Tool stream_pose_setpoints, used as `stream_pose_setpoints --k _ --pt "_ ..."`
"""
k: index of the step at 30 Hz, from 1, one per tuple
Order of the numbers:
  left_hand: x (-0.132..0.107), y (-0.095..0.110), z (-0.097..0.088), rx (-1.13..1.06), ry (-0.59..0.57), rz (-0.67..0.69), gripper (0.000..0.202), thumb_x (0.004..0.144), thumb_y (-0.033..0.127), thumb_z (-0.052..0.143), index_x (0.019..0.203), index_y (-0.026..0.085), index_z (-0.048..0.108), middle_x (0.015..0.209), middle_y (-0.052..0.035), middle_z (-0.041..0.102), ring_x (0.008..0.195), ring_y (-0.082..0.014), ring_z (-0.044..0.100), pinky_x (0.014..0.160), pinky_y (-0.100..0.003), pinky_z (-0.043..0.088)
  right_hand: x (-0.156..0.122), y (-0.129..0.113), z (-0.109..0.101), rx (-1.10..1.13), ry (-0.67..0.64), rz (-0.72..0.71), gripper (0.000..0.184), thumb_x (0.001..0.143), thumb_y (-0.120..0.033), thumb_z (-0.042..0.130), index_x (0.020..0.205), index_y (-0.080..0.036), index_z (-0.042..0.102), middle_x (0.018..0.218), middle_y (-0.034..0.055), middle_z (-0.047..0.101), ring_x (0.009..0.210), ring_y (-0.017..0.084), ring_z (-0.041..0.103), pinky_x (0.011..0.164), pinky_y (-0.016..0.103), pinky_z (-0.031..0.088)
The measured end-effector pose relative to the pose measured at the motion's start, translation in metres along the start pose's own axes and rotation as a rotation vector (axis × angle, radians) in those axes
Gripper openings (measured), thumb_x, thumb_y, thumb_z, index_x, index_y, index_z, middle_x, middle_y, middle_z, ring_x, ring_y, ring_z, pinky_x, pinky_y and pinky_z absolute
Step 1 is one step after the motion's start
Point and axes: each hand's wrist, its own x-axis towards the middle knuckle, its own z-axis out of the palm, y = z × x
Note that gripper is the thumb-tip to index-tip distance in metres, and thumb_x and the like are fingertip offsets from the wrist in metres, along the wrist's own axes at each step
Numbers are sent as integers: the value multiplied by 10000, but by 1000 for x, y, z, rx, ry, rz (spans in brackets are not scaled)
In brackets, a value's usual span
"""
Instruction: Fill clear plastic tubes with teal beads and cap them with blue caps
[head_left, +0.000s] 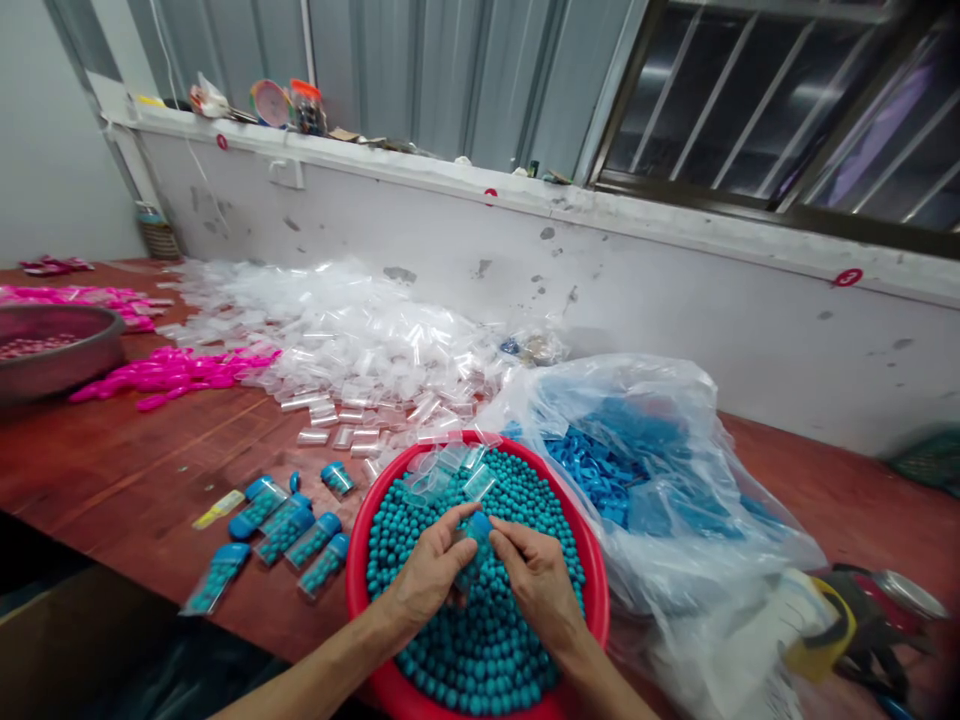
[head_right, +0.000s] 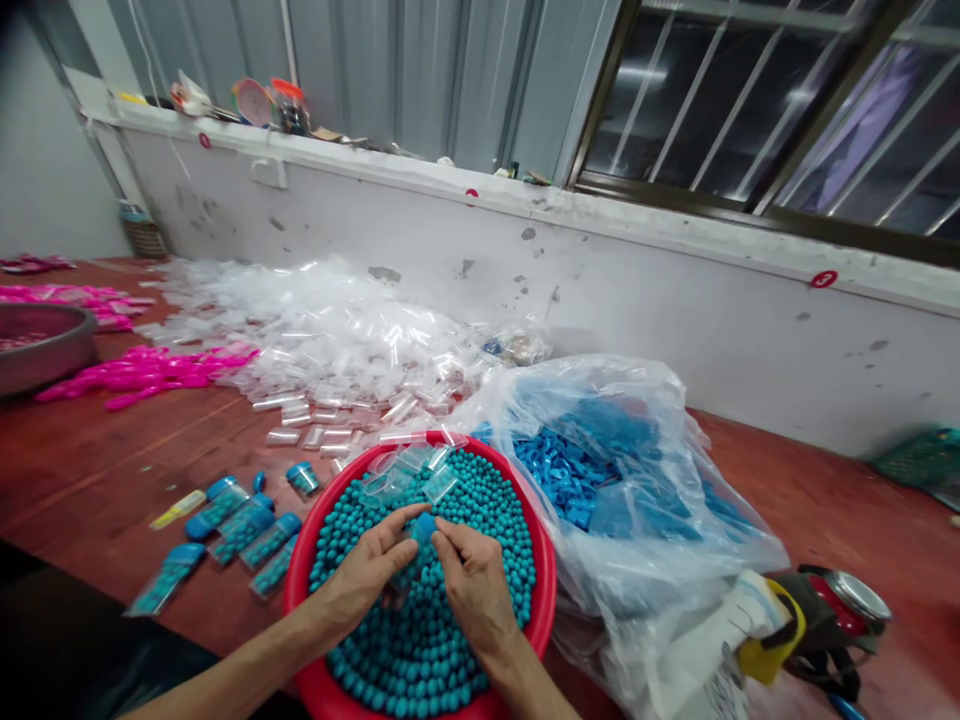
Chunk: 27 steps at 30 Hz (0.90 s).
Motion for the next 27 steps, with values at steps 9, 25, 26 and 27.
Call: stream_pose_setpoints --k 9,25,26,27 --pt "-2 0 2 9 58 -1 349 697 403 567 949 177 484 460 116 351 298 -14 274 281 -130 252 -4 0 -6 -167 -205 -176 278 862 -281 396 773 -186 642 582 -11 542 545 116 488 550 219 396" --pt "-15 6 3 188 85 135 420 776 292 483 1185 219 417 648 42 462 513 -90 414 520 -216 379 1 15 2 216 -200 120 432 811 -375 467 1200 -190 488 917 62 633 681 174 595 634 333 507" --pt "-16 7 4 185 106 155 435 773 291 487 1196 212 422 672 30 484 564 -107 435 576 -232 388 -3 13 1 160 -250 80 462 815 -380 466 1238 -196 449 1008 75 615 759 188 601 700 347 497" --pt "-15 7 4 175 113 157 446 772 294 484 1204 204 423 698 19 506 605 -121 449 617 -246 389 -7 10 0 104 -291 46 538 791 -391 506 1280 -197 394 1113 90 572 852 207 591 760 357 479"
